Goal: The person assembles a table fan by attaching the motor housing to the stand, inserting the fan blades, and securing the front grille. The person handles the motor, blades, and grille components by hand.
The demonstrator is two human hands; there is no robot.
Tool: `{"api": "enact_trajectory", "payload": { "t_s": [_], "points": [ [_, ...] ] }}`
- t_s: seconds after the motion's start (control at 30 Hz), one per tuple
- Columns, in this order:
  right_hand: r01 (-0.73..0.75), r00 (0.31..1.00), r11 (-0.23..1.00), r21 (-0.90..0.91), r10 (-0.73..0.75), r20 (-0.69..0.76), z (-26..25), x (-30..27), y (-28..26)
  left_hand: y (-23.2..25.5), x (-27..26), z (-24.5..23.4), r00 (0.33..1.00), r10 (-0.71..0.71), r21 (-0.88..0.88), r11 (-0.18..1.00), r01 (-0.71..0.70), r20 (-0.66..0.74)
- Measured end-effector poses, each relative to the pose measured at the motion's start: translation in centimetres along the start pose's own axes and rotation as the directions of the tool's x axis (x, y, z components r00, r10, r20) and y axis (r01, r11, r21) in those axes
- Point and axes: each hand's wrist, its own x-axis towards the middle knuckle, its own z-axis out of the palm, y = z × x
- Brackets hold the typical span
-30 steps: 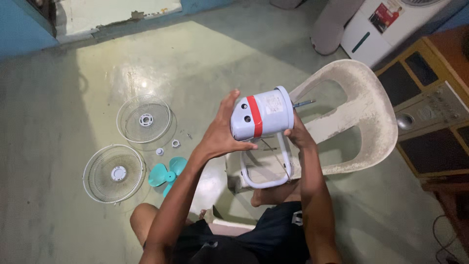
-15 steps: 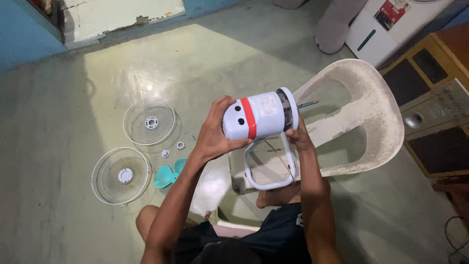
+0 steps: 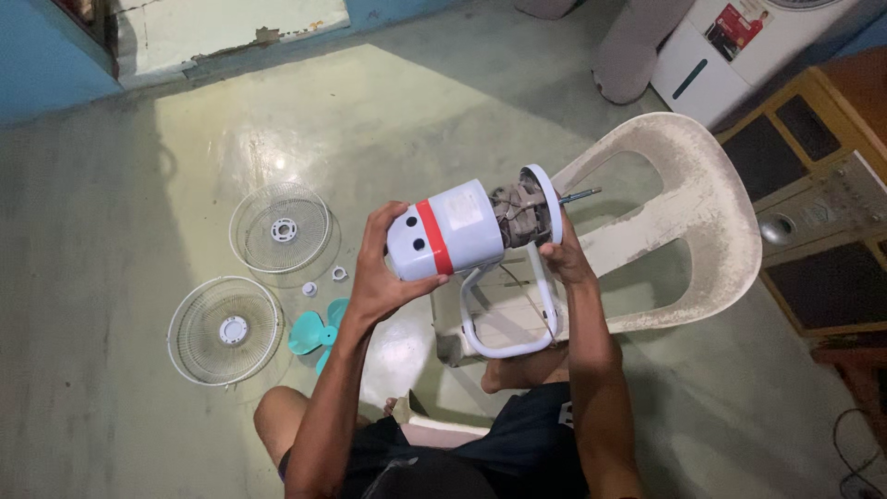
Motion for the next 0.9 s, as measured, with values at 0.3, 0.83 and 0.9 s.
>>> {"api": "enact_trajectory", "payload": {
  "t_s": [0.3, 0.83, 0.9],
  "points": [
    [-0.032, 0.999, 0.997, 0.076, 0.033, -0.010, -0.4, -0.1, 0.4, 0.8, -0.1, -3.8, 0.978, -0.201, -0.080, 0.976, 0.205, 0.054],
    [-0.039, 0.985, 0.997, 0.062, 0.049, -0.164, -4.0, -2.7, 5.0, -9.3, -10.9, -7.3, 0.865, -0.447, -0.452, 0.836, 0.312, -0.230],
    [0.048, 0.983, 0.993, 0.104, -0.028, -0.180, -1.9, -3.8, 3.5, -11.8, -12.3, -6.6, 0.820, -0.529, -0.626, 0.720, 0.299, -0.218]
  ]
}}
